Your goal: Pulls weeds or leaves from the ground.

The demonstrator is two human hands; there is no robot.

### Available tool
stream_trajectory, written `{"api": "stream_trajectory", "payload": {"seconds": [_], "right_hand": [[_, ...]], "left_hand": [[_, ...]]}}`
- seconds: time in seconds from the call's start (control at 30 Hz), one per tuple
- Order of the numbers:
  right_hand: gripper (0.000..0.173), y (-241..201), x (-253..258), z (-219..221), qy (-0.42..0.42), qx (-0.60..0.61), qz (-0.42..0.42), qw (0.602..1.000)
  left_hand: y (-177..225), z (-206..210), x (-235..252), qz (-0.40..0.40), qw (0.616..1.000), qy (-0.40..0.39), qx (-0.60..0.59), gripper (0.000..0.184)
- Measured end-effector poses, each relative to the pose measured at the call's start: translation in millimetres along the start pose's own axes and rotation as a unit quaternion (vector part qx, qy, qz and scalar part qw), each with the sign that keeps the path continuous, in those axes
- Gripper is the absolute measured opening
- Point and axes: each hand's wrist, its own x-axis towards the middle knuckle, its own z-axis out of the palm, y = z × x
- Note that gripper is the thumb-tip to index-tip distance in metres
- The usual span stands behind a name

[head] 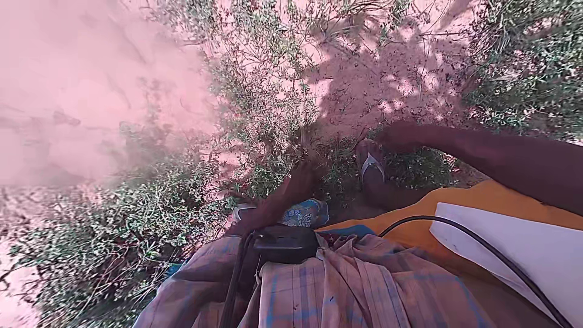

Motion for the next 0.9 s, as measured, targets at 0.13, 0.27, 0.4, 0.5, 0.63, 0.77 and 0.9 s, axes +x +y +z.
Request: {"api": "stream_trajectory", "payload": {"seconds": [0.13, 0.27, 0.4, 0.5, 0.63, 0.77, 0.9], "right_hand": [[0.036, 2, -8, -3, 0.003, -0.001, 0.008, 1.000], [0.030, 20, -1, 7, 0.014, -0.018, 0.020, 1.000], [0.030, 26, 1, 8, 0.016, -0.004, 0.018, 1.000], [0.031, 11, -6, 0, -0.005, -0.032, 0.037, 0.999], [0.032, 4, -3, 0, -0.007, -0.046, 0.045, 0.998], [0.033, 0, 3, -2, -0.006, -0.052, 0.046, 0.998], [0.036, -7, 2, -6, -0.015, -0.054, 0.056, 0.997]], "left_hand": [[-35, -23, -30, -0.074, 0.997, -0.017, 0.035, 0.036], [-112, -32, -68, -0.104, 0.990, 0.041, 0.087, 0.026], [-166, -57, -139, -0.331, 0.941, 0.000, 0.073, 0.028], [-164, -88, -170, -0.401, 0.916, 0.018, -0.031, 0.036], [-142, -99, -141, -0.226, 0.931, 0.260, -0.120, 0.035], [-57, -128, -53, 0.005, 0.955, 0.266, -0.130, 0.029], [23, -127, 44, 0.097, 0.980, 0.147, -0.087, 0.030]]}}
